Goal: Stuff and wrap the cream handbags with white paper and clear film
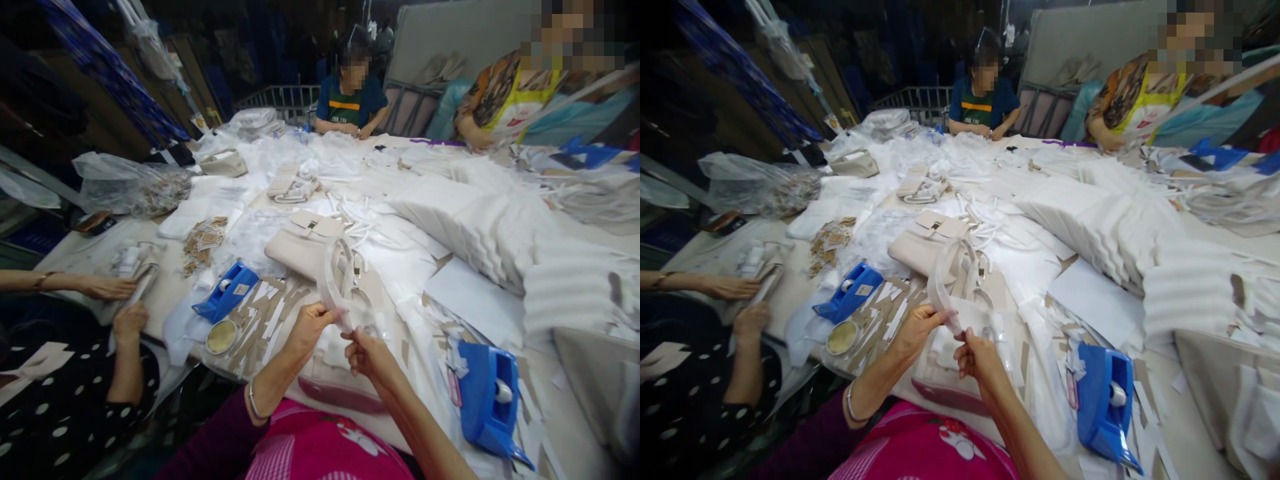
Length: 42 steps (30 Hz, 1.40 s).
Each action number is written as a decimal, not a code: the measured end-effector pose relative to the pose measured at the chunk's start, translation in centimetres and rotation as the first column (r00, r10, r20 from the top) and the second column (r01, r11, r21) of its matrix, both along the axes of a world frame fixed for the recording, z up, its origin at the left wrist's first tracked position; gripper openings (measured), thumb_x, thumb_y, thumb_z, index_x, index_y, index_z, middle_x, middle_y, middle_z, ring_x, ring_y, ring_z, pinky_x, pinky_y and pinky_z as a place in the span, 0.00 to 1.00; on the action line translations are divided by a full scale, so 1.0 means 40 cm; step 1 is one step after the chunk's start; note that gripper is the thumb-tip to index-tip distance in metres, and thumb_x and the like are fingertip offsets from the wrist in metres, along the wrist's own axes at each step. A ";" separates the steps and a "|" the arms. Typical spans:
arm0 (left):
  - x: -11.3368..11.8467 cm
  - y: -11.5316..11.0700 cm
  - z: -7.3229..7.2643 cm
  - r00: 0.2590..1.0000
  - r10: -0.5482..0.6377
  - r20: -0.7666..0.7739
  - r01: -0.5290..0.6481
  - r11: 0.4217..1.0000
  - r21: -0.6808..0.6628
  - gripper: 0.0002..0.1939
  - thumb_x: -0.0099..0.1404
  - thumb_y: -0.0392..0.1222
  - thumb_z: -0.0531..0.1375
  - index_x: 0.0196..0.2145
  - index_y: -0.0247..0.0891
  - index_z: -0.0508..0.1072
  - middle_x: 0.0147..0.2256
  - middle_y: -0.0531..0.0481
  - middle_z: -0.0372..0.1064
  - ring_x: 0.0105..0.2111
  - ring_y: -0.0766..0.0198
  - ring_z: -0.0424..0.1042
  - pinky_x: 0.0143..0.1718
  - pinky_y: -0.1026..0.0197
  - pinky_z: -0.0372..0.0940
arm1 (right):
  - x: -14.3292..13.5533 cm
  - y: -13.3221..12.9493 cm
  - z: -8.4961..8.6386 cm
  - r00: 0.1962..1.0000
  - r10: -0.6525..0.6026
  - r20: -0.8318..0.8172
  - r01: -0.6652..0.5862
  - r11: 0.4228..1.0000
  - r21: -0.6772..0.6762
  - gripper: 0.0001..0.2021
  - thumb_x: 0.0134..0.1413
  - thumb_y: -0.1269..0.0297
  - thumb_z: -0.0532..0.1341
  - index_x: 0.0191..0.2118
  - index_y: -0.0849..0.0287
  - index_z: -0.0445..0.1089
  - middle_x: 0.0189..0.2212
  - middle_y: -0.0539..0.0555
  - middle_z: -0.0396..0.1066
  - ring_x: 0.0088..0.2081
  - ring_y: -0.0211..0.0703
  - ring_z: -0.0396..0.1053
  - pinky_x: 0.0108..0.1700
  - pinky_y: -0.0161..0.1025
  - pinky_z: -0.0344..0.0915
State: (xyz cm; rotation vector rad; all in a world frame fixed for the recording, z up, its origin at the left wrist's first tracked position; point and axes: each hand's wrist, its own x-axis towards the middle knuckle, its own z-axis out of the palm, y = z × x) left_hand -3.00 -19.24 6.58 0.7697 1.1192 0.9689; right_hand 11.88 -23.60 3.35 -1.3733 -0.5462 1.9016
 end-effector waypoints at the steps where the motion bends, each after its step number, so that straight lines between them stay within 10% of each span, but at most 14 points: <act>1: 0.003 -0.011 -0.003 1.000 -0.010 -0.005 0.010 1.000 -0.006 0.17 0.50 0.49 0.67 0.31 0.32 0.78 0.28 0.48 0.74 0.30 0.64 0.69 0.38 0.61 0.63 | -0.004 0.020 -0.003 1.000 -0.012 -0.024 0.012 1.000 -0.009 0.21 0.44 0.45 0.62 0.28 0.62 0.69 0.16 0.49 0.64 0.14 0.32 0.57 0.17 0.32 0.58; 7: -0.010 -0.055 -0.007 0.996 0.003 0.089 0.005 0.997 -0.081 0.22 0.54 0.50 0.65 0.44 0.35 0.74 0.33 0.46 0.74 0.29 0.64 0.71 0.35 0.60 0.66 | -0.008 0.073 0.018 0.932 0.185 0.311 -0.273 0.925 0.266 0.12 0.50 0.57 0.56 0.23 0.59 0.64 0.12 0.44 0.59 0.12 0.32 0.54 0.16 0.31 0.51; 16: -0.022 -0.066 -0.004 0.978 0.029 0.207 0.013 0.980 -0.197 0.19 0.54 0.47 0.64 0.40 0.32 0.75 0.33 0.45 0.74 0.29 0.64 0.71 0.34 0.63 0.66 | 0.010 0.064 0.033 0.496 -0.104 0.862 -0.783 0.376 0.496 0.12 0.60 0.70 0.48 0.33 0.59 0.69 0.25 0.51 0.66 0.25 0.36 0.62 0.29 0.32 0.55; 23: -0.015 -0.073 0.007 0.944 0.017 0.329 0.074 0.962 -0.262 0.19 0.52 0.42 0.65 0.42 0.32 0.74 0.31 0.45 0.74 0.29 0.64 0.72 0.35 0.60 0.67 | 0.026 0.046 0.019 0.439 -0.350 0.827 -0.836 0.178 0.519 0.12 0.60 0.73 0.49 0.33 0.59 0.68 0.23 0.50 0.62 0.26 0.36 0.60 0.29 0.32 0.55; 27: 0.002 -0.082 0.005 0.935 -0.071 0.346 0.154 0.964 -0.216 0.22 0.51 0.42 0.67 0.43 0.29 0.72 0.28 0.44 0.73 0.26 0.64 0.71 0.33 0.60 0.67 | 0.030 0.033 0.003 0.521 -0.342 0.782 -0.746 0.263 0.612 0.12 0.59 0.73 0.48 0.34 0.59 0.68 0.23 0.49 0.62 0.25 0.35 0.61 0.29 0.32 0.55; 36: 0.057 -0.098 -0.006 0.996 0.044 0.082 -0.047 0.998 0.032 0.35 0.53 0.43 0.65 0.56 0.31 0.62 0.27 0.49 0.72 0.26 0.65 0.69 0.35 0.61 0.65 | 0.038 0.004 0.059 0.799 -0.208 0.565 -0.177 0.816 0.551 0.10 0.53 0.57 0.59 0.31 0.58 0.70 0.28 0.51 0.68 0.32 0.41 0.65 0.36 0.37 0.60; 42: 0.084 -0.112 -0.039 0.979 0.021 -0.203 0.020 0.980 0.200 0.30 0.60 0.46 0.60 0.59 0.38 0.61 0.34 0.49 0.71 0.39 0.61 0.69 0.48 0.59 0.61 | 0.014 0.002 0.050 0.929 -0.140 0.342 -0.008 0.918 0.396 0.11 0.45 0.55 0.64 0.27 0.59 0.72 0.23 0.48 0.64 0.28 0.38 0.59 0.33 0.36 0.56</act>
